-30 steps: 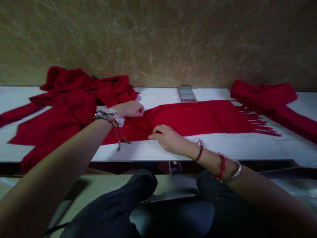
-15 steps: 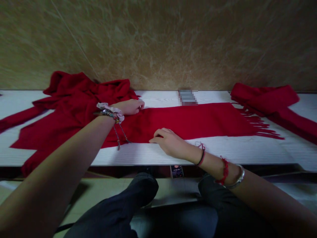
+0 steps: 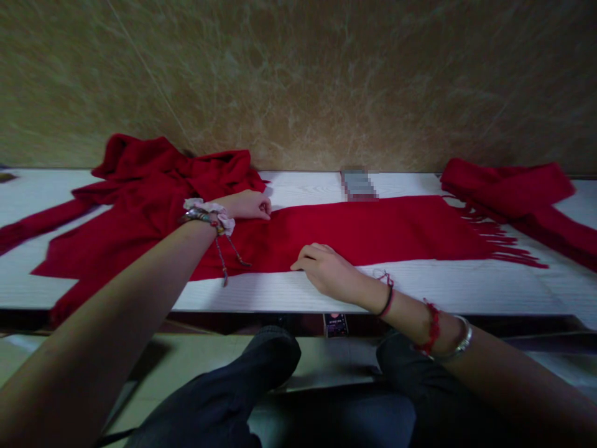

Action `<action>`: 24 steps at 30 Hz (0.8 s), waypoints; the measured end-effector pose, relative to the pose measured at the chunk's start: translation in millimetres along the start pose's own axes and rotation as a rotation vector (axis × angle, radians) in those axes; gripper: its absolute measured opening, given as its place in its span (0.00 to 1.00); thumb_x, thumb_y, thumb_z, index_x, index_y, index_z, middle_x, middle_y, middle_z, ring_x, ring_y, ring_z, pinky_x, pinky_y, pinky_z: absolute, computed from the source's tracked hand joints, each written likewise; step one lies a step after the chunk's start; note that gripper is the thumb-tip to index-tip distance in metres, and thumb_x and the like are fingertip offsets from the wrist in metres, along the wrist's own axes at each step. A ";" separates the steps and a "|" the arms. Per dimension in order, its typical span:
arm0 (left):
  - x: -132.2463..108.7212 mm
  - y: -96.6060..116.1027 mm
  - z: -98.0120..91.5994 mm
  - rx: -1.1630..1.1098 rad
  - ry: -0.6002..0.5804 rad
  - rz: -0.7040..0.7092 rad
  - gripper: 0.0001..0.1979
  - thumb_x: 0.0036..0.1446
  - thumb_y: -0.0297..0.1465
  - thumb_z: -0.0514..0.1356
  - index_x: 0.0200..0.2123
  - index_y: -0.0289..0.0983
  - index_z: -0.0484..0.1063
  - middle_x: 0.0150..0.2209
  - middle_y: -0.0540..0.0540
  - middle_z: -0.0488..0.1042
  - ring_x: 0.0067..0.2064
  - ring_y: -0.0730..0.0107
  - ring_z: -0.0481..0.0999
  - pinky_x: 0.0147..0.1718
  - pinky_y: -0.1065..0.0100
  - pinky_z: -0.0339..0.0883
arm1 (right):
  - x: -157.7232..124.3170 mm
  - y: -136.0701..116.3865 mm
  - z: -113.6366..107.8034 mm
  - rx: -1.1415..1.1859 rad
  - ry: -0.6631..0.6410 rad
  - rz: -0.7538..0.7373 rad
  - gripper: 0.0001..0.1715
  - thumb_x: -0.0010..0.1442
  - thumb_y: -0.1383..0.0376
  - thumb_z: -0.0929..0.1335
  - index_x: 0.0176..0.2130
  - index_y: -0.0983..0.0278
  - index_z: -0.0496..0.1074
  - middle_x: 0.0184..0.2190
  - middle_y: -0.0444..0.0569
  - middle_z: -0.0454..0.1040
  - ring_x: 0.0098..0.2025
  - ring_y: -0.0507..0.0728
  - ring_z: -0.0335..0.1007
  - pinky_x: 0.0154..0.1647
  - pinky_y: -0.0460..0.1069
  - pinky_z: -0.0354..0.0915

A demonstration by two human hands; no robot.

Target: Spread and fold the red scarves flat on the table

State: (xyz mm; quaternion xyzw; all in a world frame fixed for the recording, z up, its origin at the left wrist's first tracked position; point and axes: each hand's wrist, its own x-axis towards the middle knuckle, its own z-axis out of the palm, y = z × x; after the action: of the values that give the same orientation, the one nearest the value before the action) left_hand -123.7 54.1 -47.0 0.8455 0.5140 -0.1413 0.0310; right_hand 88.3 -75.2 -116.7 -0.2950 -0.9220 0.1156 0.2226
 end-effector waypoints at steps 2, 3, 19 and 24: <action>-0.1 4.7 -0.6 0.012 -0.013 -0.035 0.12 0.48 0.32 0.55 0.35 0.37 0.74 0.36 0.49 0.77 0.37 0.71 0.74 0.34 0.77 0.63 | 0.0 -0.5 -0.5 0.004 -0.002 0.006 0.17 0.57 0.78 0.61 0.41 0.65 0.74 0.37 0.51 0.70 0.39 0.55 0.61 0.45 0.51 0.58; -0.2 6.5 -0.7 0.017 -0.009 -0.052 0.13 0.48 0.32 0.54 0.36 0.36 0.74 0.36 0.48 0.77 0.37 0.71 0.74 0.34 0.77 0.63 | 0.0 -0.5 -0.6 0.005 -0.002 0.008 0.17 0.57 0.78 0.61 0.41 0.65 0.74 0.37 0.51 0.70 0.39 0.55 0.61 0.45 0.51 0.58; 9.4 -2.1 8.8 0.263 0.172 0.089 0.18 0.52 0.19 0.48 0.44 0.35 0.68 0.45 0.40 0.70 0.43 0.65 0.72 0.36 0.71 0.65 | 0.5 -0.5 0.0 -0.002 -0.019 0.025 0.17 0.57 0.77 0.60 0.40 0.65 0.74 0.36 0.51 0.70 0.38 0.56 0.61 0.44 0.51 0.58; -14.2 12.7 35.1 0.197 0.429 0.175 0.15 0.59 0.25 0.45 0.43 0.34 0.68 0.45 0.40 0.68 0.45 0.64 0.70 0.45 0.67 0.64 | 0.0 0.5 1.0 0.003 0.000 -0.004 0.17 0.57 0.77 0.61 0.40 0.65 0.74 0.36 0.51 0.70 0.39 0.56 0.61 0.45 0.51 0.58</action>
State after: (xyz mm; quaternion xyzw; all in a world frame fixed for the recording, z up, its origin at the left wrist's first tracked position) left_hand -126.0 29.0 -78.0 0.8964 0.4174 -0.0049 -0.1491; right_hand 88.1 -74.9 -117.8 -0.2930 -0.9223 0.1166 0.2233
